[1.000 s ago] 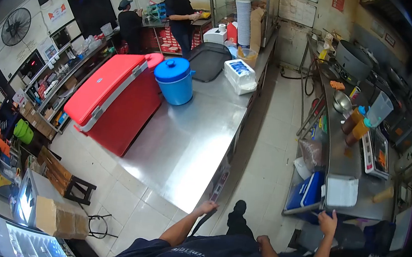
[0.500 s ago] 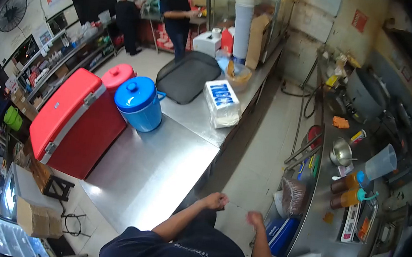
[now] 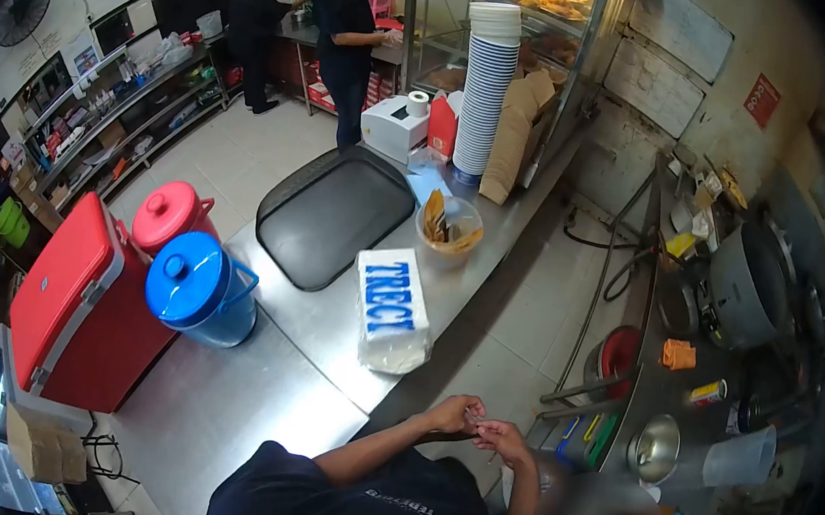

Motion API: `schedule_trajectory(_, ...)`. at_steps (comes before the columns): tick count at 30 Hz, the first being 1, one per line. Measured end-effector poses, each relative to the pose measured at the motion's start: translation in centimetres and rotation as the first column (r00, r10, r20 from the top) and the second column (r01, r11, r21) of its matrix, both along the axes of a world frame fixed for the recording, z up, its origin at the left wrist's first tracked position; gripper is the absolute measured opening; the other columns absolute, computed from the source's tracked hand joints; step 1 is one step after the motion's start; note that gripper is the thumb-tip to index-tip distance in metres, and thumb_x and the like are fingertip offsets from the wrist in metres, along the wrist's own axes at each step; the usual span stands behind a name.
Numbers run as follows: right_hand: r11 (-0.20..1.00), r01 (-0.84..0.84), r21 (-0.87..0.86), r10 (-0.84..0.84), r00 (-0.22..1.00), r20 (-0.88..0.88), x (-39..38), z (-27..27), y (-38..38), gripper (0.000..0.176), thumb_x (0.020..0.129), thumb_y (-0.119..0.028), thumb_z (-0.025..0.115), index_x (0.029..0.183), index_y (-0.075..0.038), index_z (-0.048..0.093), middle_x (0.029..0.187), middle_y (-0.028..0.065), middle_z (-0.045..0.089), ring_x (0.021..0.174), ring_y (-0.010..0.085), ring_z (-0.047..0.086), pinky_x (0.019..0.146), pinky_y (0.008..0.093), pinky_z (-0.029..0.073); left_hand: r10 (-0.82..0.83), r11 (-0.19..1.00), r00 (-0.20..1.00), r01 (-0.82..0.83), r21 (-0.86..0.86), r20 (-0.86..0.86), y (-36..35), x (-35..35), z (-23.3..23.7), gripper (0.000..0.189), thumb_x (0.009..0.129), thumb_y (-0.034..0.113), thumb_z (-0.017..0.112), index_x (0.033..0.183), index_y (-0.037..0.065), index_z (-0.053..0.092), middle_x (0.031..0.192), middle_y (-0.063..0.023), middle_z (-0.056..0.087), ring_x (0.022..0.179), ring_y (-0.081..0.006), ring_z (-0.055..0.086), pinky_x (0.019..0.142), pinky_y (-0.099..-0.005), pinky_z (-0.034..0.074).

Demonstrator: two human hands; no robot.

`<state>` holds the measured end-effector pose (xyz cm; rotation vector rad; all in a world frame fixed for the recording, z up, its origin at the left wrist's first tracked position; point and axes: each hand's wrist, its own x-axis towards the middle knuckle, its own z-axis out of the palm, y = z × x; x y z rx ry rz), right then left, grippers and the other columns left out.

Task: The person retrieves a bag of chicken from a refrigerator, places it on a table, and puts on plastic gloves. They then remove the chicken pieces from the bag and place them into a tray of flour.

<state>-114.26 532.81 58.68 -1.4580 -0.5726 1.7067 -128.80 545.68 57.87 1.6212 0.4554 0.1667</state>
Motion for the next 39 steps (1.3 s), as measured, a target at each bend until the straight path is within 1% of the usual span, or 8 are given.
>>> schedule_trajectory(6,0.993,0.107,0.045,-0.104,0.993,-0.063,11.1,-0.7,5.8,0.020,0.079,-0.008,0.060,0.097,0.001,0.055,0.087,0.0081,0.060,0.073,0.0139,0.059,0.068,0.0247,0.049,0.003,0.994,0.999,0.002,0.109,-0.044,6.0,10.2,-2.0,0.024,0.072,0.023,0.067,0.083,0.003,0.059,0.071,-0.0092,0.061,0.066,-0.0182,0.060,0.060,-0.0299,0.046)
schedule_trajectory(8,0.992,0.106,0.061,-0.103,0.993,-0.050,14.9,-1.6,7.8,0.019,0.078,-0.006,0.061,0.095,0.001,0.055,0.084,0.0074,0.060,0.072,0.0136,0.059,0.066,0.0245,0.049,-0.049,0.988,0.982,0.075,0.136,-0.184,7.8,13.9,-1.5,0.025,0.073,0.025,0.065,0.082,0.002,0.060,0.071,-0.0103,0.062,0.067,-0.0197,0.060,0.063,-0.0307,0.046)
schedule_trajectory(14,0.983,0.099,0.152,-0.120,0.984,0.135,26.0,-2.5,14.7,0.012,0.079,-0.003,0.059,0.089,0.001,0.053,0.077,0.0054,0.059,0.067,0.0120,0.058,0.062,0.0247,0.049,-0.016,0.982,0.992,0.039,0.182,-0.127,13.5,26.1,-4.0,0.021,0.076,0.022,0.059,0.083,0.004,0.063,0.076,-0.0129,0.063,0.070,-0.0216,0.061,0.065,-0.0329,0.046)
schedule_trajectory(25,0.966,0.207,0.152,-0.245,0.922,0.300,39.6,-2.5,24.6,0.009,0.076,-0.003,0.061,0.081,0.000,0.056,0.068,0.0041,0.059,0.061,0.0105,0.057,0.056,0.0221,0.046,0.054,0.980,0.977,-0.012,0.197,-0.208,22.6,40.7,-1.4,0.019,0.077,0.018,0.054,0.086,0.002,0.061,0.080,-0.0146,0.063,0.075,-0.0266,0.061,0.069,-0.0342,0.046)
schedule_trajectory(27,0.970,0.161,0.184,-0.240,0.770,0.591,41.6,-2.6,26.6,0.009,0.072,-0.005,0.065,0.077,-0.001,0.058,0.066,0.0034,0.060,0.060,0.0094,0.056,0.056,0.0229,0.045,0.030,0.985,0.966,0.015,0.172,-0.257,24.6,43.2,-1.9,0.022,0.080,0.022,0.055,0.089,0.003,0.061,0.083,-0.0137,0.063,0.080,-0.0251,0.060,0.072,-0.0338,0.045)
schedule_trajectory(30,0.968,0.158,0.193,-0.247,0.713,0.655,45.4,-3.0,30.4,0.010,0.069,-0.005,0.067,0.074,-0.001,0.059,0.064,0.0032,0.060,0.059,0.0084,0.055,0.056,0.0236,0.045,0.070,0.985,0.973,-0.033,0.168,-0.219,28.2,47.2,-3.1,0.023,0.081,0.025,0.056,0.089,0.003,0.061,0.080,-0.0120,0.063,0.075,-0.0214,0.060,0.069,-0.0322,0.045)
schedule_trajectory(37,0.966,0.048,0.255,-0.210,0.722,0.660,55.1,-1.6,41.1,0.006,0.071,-0.001,0.063,0.075,0.000,0.059,0.066,0.0013,0.059,0.063,0.0062,0.053,0.057,0.0215,0.043,-0.040,0.993,0.977,0.062,0.101,-0.210,39.7,56.1,-1.7,0.022,0.080,0.024,0.059,0.082,0.002,0.061,0.069,-0.0064,0.060,0.065,-0.0119,0.054,0.061,-0.0269,0.043)
schedule_trajectory(39,0.969,0.036,0.244,-0.176,0.796,0.580,57.8,0.6,44.7,0.005,0.072,-0.001,0.062,0.076,0.001,0.059,0.067,0.0026,0.059,0.063,0.0071,0.053,0.057,0.0224,0.043,0.041,0.987,0.999,-0.045,-0.155,-0.032,42.7,58.3,-1.6,0.019,0.081,0.021,0.058,0.082,0.002,0.060,0.068,-0.0011,0.057,0.064,-0.0072,0.049,0.059,-0.0235,0.040)
